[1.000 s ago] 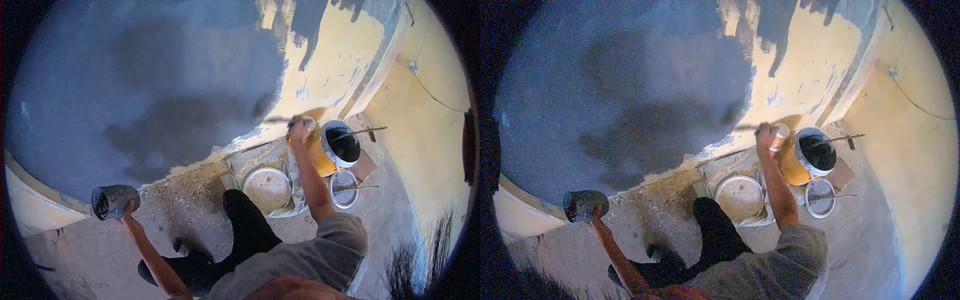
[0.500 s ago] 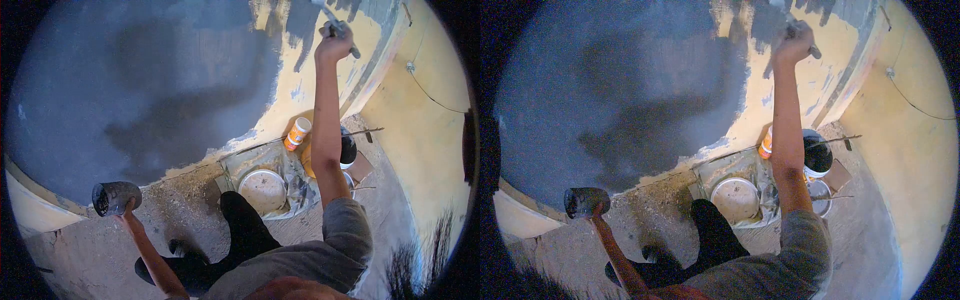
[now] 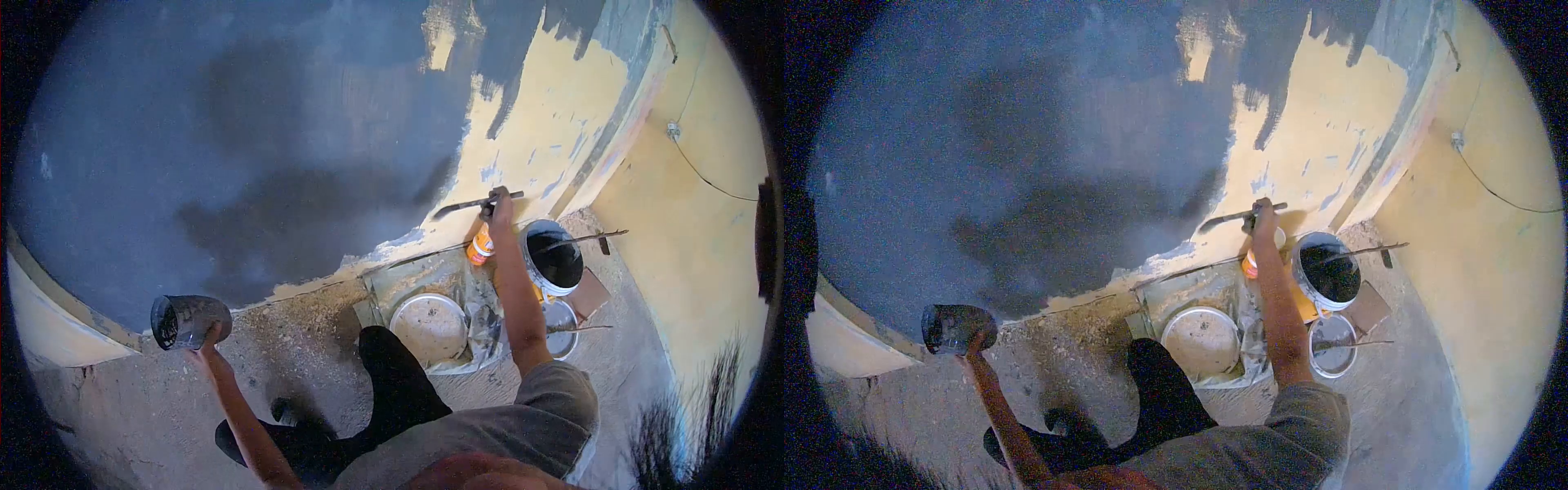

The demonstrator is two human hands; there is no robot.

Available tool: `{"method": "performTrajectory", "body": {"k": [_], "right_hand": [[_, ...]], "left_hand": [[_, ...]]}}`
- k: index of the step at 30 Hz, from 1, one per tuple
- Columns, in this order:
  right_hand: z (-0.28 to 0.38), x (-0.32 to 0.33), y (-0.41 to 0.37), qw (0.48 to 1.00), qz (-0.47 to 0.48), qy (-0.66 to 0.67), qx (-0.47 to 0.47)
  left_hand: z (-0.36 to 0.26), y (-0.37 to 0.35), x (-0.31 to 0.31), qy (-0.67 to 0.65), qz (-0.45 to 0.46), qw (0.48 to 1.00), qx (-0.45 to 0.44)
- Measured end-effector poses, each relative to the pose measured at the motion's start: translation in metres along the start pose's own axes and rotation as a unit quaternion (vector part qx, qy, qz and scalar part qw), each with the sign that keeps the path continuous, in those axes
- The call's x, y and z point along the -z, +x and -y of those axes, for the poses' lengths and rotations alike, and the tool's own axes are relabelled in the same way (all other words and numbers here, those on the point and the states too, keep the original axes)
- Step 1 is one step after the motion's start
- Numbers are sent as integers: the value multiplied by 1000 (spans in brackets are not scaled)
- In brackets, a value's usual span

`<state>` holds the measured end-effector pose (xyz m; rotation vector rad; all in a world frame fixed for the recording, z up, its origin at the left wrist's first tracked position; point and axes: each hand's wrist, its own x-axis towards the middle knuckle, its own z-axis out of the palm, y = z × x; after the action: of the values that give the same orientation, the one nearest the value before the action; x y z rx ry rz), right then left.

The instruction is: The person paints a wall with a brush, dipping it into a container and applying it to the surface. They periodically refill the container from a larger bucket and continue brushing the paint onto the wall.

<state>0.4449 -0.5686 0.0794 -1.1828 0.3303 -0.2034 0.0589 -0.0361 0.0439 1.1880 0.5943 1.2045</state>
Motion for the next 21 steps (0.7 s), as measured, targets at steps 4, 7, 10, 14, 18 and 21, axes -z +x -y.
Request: {"method": "performTrajectory", "body": {"k": [4, 7, 10, 14, 18, 21], "right_hand": [[89, -42, 17, 948, 136, 250, 145], [217, -109, 2, 916, 152, 255, 269], [309, -149, -46, 862, 176, 338, 333], [338, -161, -35, 825, 216, 352, 385], [270, -161, 2, 874, 123, 304, 358], [177, -116, 9, 925, 80, 224, 295]], "left_hand": [[-4, -3, -4, -6, 3, 1000, 7], [-8, -3, -2, -13, 17, 1000, 12], [-14, -7, -3, -3, 11, 1000, 19], [3, 4, 12, -4, 16, 1000, 17], [-10, 1, 13, 0, 27, 999, 18], [13, 19, 35, 6, 14, 1000, 5]]}}
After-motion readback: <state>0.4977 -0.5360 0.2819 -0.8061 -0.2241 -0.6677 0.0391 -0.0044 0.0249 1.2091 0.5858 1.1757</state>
